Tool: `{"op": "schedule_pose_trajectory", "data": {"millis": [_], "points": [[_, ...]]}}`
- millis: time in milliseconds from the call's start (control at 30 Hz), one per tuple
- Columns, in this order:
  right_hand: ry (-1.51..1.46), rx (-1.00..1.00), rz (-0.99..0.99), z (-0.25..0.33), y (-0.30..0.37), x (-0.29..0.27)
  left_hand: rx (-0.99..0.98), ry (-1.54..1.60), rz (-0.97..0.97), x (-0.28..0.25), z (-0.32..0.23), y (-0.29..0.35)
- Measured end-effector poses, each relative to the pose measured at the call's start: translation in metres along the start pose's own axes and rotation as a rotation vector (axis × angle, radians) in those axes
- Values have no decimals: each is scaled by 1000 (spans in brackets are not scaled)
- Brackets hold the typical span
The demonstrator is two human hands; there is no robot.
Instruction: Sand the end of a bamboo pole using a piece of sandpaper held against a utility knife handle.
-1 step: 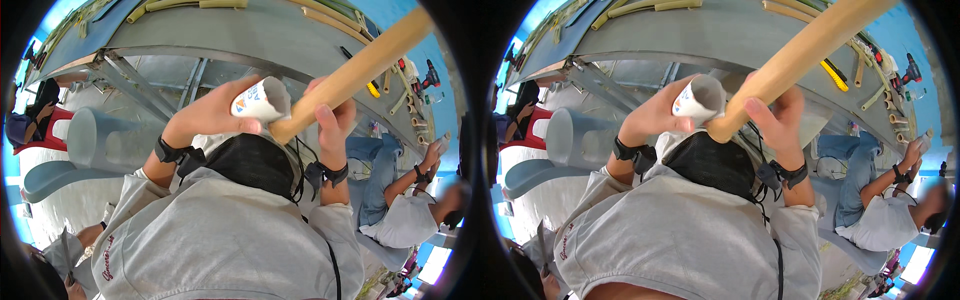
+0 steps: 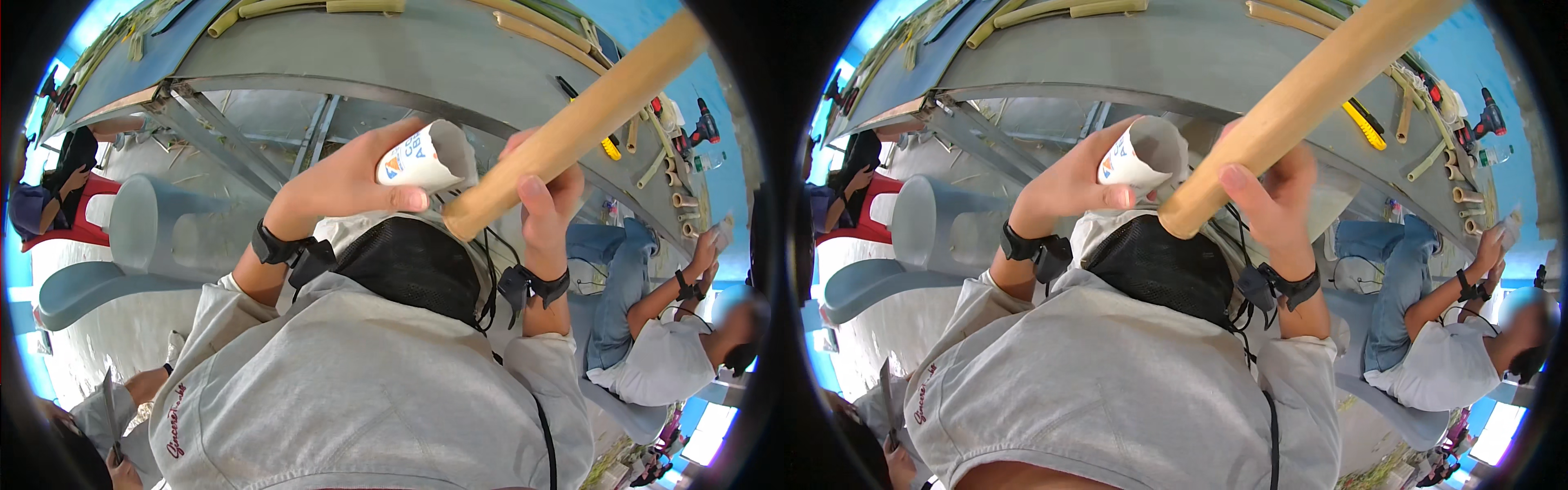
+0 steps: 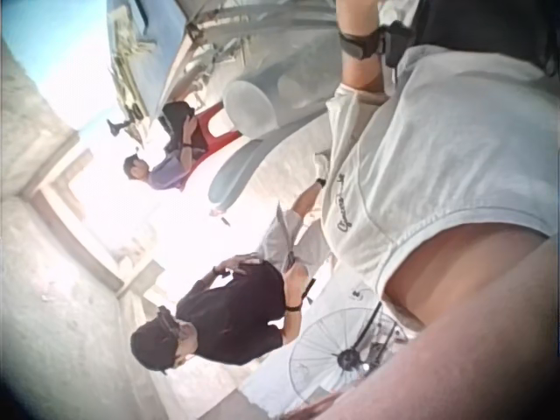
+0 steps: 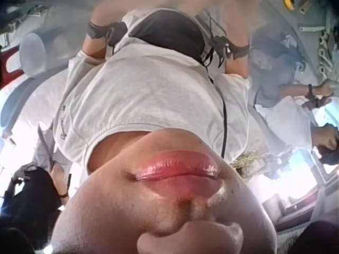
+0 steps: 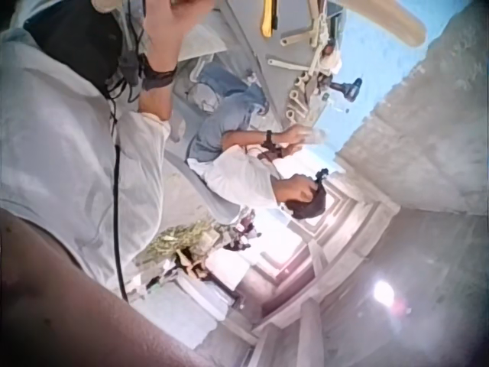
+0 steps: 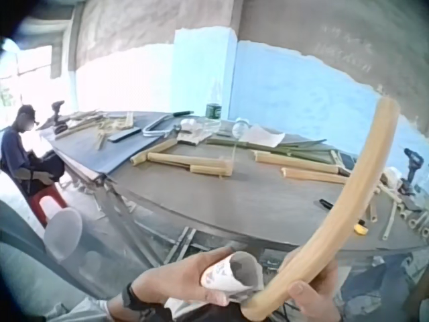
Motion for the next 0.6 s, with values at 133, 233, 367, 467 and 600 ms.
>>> {"op": "schedule_pose_trajectory", "data": {"millis": [133,233,367,467,600], "points": [[-21,-45,-50,2,2,-7,-120,-158,95,-3,-3,-2],[14,-162,-161,6,-1,-19,-128,6,202,-2,-3,-2],[9,-168,-269,8,-2,-24,-98,-145,229,-3,-1,-2],[-32,-120,-137,5,-2,-14,-93,-231,212,-4,-3,-3],[20,-152,-25,0,-5,-4,-160,-253,135,-5,-12,-4]]}}
Point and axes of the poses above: each hand's wrist, its own y-axis away from the middle knuckle, its own x-axis out of the palm, z = x × y, the point moved 3 cm from there along -y, towards the middle knuckle, and after that the axes turned 4 degrees about z, right-handed, at the moved point
